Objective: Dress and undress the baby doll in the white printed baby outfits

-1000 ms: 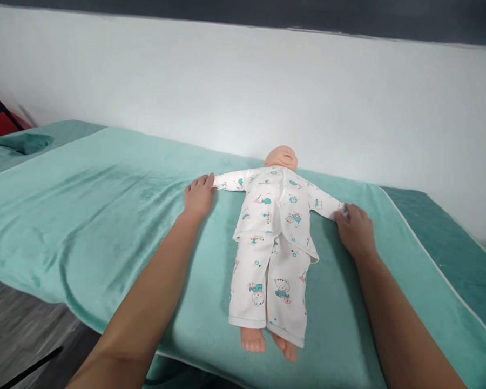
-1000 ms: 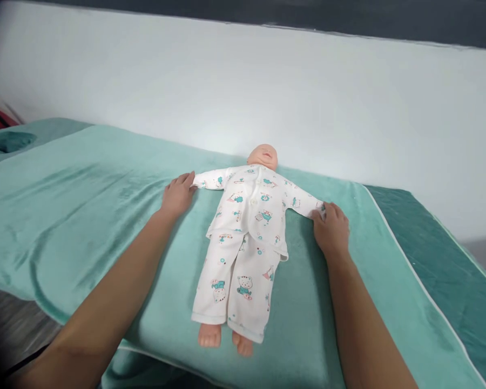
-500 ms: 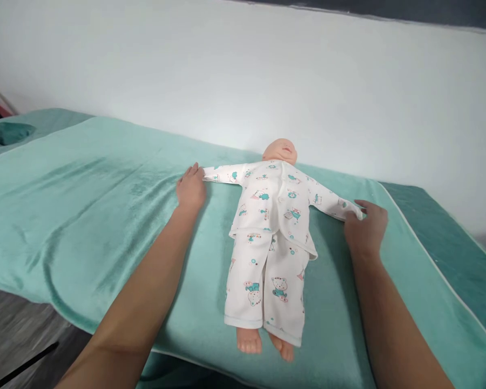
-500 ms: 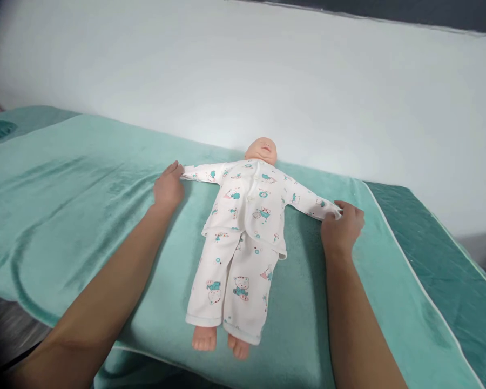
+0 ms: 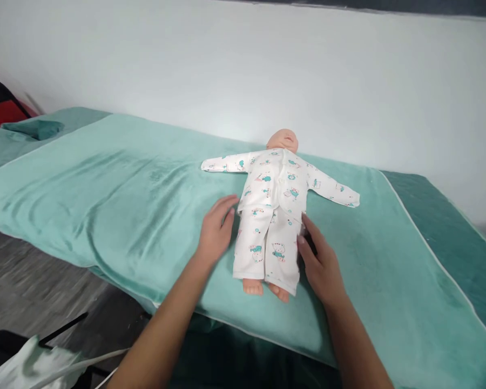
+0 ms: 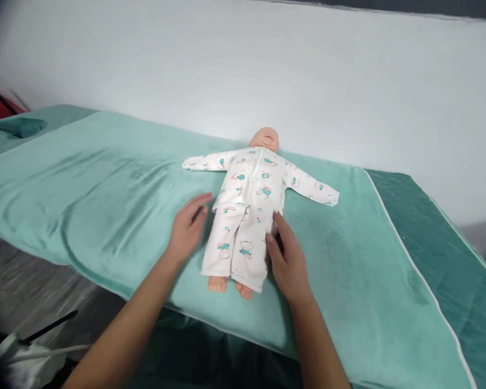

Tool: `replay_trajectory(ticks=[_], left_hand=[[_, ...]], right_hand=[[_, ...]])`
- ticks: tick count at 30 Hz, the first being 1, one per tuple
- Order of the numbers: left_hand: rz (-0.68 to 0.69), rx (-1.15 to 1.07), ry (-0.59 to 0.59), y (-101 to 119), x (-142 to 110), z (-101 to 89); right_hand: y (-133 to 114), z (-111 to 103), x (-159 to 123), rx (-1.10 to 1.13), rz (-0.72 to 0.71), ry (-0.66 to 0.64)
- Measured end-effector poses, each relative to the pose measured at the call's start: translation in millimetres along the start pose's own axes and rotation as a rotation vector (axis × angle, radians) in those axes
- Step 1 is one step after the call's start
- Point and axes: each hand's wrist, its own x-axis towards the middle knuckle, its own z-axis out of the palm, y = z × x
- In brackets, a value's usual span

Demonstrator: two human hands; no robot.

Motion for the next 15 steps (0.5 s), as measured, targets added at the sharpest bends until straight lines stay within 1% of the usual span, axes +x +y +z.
replay_trajectory(ticks=[2,4,7,9,11,13,15], left_hand=[[-0.056,-0.09,-0.008,19,-40,-7.2],[-0.108,-0.172,0.001,32,-75,-14.0],[-0.13,-0.223,-0.038,43,-113,-19.1],[-0.114,-0.198,-0.077,47,-127,-18.5],[-0.081,-0.141,-0.08,48,-134,-15.7],[-0.038,-0.063,-0.068,50,-136,-11.8],[0.0,0.025,-0.069,52,-134,-7.8]], right_hand=[[-2,-3,-30,-0.059,0.006,-0.021],[-5,-4,-58,-0.107,-0.022,-0.023],[-7,-1,-90,-0.158,-0.109,-0.017],[-8,4,-102,-0.209,-0.162,0.007],[-8,10,-105,-0.272,-0.184,0.06],[-10,16,-102,-0.309,-0.183,0.124],[-13,20,-97,-0.298,-0.162,0.171]])
